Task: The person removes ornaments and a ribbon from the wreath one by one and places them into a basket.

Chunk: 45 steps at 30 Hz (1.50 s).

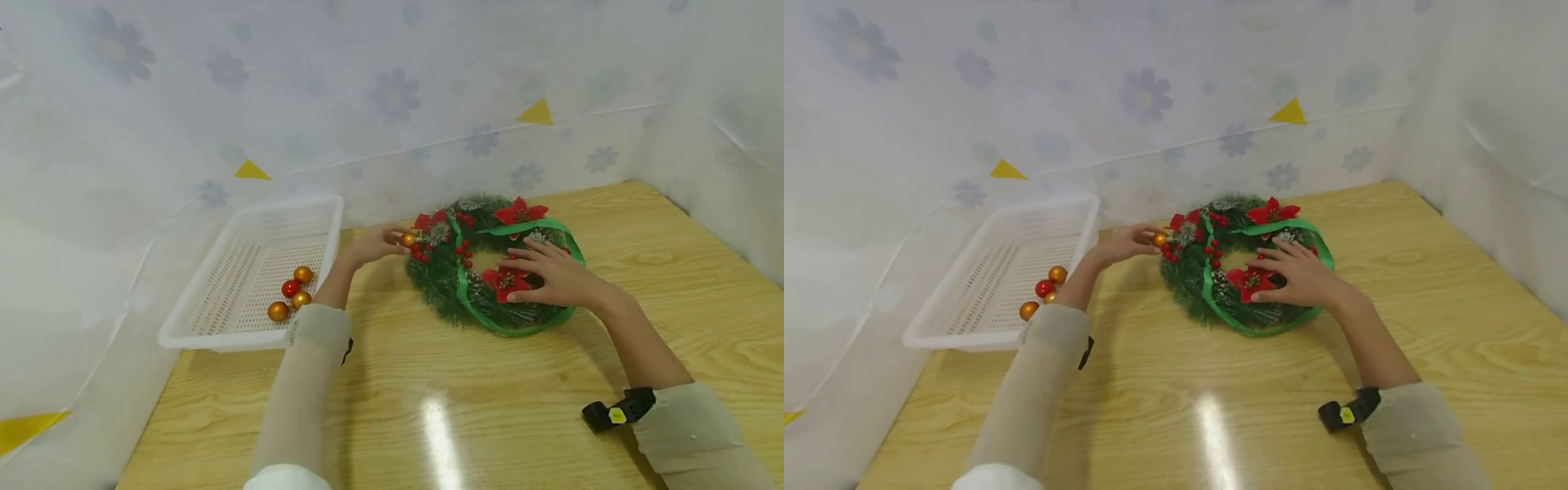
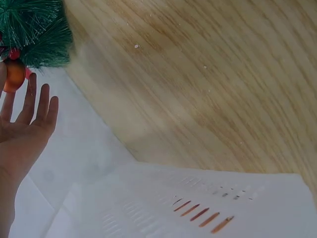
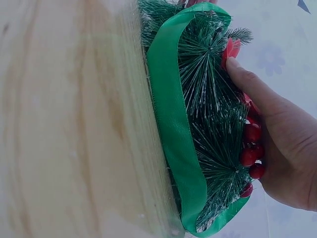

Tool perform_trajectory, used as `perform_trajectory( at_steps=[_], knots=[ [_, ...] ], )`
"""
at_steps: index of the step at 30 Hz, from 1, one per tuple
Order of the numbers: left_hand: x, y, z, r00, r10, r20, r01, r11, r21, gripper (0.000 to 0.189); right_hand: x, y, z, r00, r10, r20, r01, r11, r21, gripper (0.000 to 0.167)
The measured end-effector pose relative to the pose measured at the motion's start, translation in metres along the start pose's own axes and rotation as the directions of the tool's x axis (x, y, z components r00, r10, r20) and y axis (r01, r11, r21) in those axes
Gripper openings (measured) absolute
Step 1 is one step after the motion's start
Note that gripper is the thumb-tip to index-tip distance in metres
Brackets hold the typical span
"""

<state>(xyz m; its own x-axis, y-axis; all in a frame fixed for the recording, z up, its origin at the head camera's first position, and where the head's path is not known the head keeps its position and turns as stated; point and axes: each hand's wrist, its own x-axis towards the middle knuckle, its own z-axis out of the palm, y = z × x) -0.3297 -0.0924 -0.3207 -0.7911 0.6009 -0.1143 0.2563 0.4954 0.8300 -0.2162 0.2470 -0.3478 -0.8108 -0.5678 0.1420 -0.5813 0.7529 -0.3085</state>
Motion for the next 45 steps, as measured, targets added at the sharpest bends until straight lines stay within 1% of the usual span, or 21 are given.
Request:
perform_trajectory(
  at_steps=[3, 4, 10, 14, 21, 23, 30, 37, 45],
  knots=[
    [0.002, -0.002, 0.001, 1.000, 0.006, -0.012, -0.006, 1.000, 0.005, 0.050, 0.000, 0.001, 0.000, 1.000, 0.000, 0.008, 0.000, 1.000, -0.004, 0.067],
    [0.002, -0.002, 0.002, 1.000, 0.012, -0.014, -0.012, 1.000, -0.005, 0.050, 0.000, 0.000, 0.000, 1.000, 0.002, 0.009, -0.002, 1.000, -0.003, 0.067],
    [0.003, -0.003, 0.002, 0.999, 0.021, -0.039, -0.023, 0.999, -0.045, 0.043, 0.000, -0.003, -0.002, 1.000, 0.012, 0.003, -0.012, 1.000, 0.002, 0.066],
    [0.002, -0.001, -0.001, 0.997, 0.014, -0.071, -0.015, 1.000, -0.007, 0.043, 0.000, -0.002, -0.002, 1.000, 0.006, -0.003, -0.006, 1.000, 0.001, 0.066],
    [-0.003, 0.006, -0.007, 0.994, 0.013, -0.107, -0.014, 1.000, -0.006, 0.040, 0.001, 0.000, -0.001, 1.000, -0.001, -0.007, 0.001, 1.000, -0.003, 0.066],
    [-0.004, 0.008, -0.008, 0.993, 0.019, -0.115, -0.018, 1.000, 0.012, 0.039, 0.001, 0.000, 0.000, 1.000, -0.002, -0.007, 0.002, 1.000, -0.004, 0.066],
    [-0.005, 0.012, -0.013, 0.992, 0.025, -0.125, -0.020, 0.999, 0.041, 0.039, 0.002, 0.001, 0.000, 1.000, -0.003, -0.004, 0.003, 1.000, -0.012, 0.065],
    [-0.005, 0.018, -0.020, 0.991, 0.016, -0.130, -0.012, 0.999, 0.036, 0.042, 0.003, 0.002, 0.000, 1.000, 0.002, -0.002, -0.002, 1.000, -0.012, 0.065],
    [-0.007, 0.020, -0.025, 0.992, 0.011, -0.126, -0.008, 1.000, 0.021, 0.041, 0.003, 0.002, 0.001, 1.000, -0.010, -0.005, 0.010, 1.000, -0.011, 0.065]
  ],
)
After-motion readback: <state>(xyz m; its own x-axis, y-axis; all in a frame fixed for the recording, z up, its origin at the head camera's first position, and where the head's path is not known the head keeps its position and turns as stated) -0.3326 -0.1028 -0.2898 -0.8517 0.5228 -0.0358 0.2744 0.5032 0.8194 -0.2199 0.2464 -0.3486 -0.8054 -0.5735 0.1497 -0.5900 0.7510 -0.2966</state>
